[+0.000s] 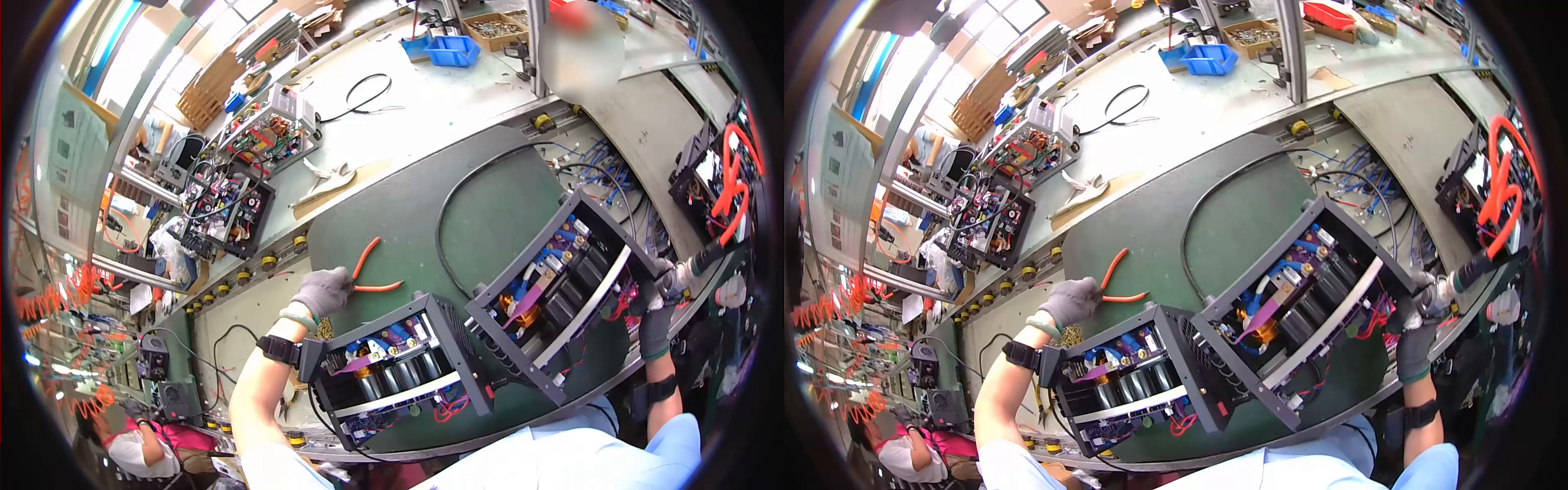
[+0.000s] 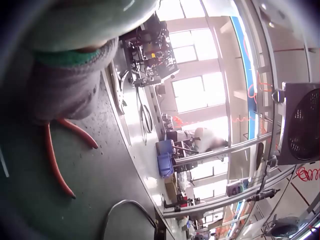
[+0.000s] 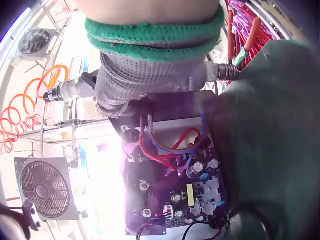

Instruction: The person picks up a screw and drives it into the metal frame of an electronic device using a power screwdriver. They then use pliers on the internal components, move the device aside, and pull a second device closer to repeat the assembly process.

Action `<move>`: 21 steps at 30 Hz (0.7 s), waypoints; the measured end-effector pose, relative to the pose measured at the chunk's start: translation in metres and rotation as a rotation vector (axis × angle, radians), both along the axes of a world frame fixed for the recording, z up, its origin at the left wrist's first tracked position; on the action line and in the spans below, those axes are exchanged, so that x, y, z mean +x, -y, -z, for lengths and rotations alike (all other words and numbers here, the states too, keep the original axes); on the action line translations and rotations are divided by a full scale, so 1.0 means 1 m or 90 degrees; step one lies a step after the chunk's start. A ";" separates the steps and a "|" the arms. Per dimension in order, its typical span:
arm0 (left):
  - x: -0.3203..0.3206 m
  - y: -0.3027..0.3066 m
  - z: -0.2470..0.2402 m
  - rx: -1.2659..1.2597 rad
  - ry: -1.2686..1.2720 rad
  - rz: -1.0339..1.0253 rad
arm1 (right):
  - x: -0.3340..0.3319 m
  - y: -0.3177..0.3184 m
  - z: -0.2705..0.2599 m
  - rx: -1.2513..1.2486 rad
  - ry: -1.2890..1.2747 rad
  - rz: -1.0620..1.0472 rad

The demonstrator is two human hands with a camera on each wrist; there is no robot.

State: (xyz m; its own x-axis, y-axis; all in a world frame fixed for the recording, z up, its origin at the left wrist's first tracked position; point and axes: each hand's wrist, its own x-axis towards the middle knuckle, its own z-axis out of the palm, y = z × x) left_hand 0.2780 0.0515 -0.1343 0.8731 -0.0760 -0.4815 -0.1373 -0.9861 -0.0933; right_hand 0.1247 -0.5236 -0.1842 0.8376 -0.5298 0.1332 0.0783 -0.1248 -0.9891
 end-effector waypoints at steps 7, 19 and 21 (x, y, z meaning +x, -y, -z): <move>-0.041 -0.028 0.014 -0.242 0.111 0.043 | -0.016 0.023 0.048 0.485 -0.014 -0.117; -0.038 -0.012 0.003 -0.125 0.057 0.059 | 0.005 -0.014 0.006 0.090 0.092 0.005; -0.034 -0.012 -0.001 -0.055 0.044 0.062 | 0.003 -0.014 0.001 0.094 0.083 0.030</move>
State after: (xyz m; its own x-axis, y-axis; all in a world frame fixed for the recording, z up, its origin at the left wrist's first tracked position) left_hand 0.2435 0.0633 -0.1329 0.8904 -0.1999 -0.4090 -0.2283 -0.9734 -0.0213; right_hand 0.1275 -0.5094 -0.1857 0.7923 -0.5895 0.1571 0.2047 0.0143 -0.9787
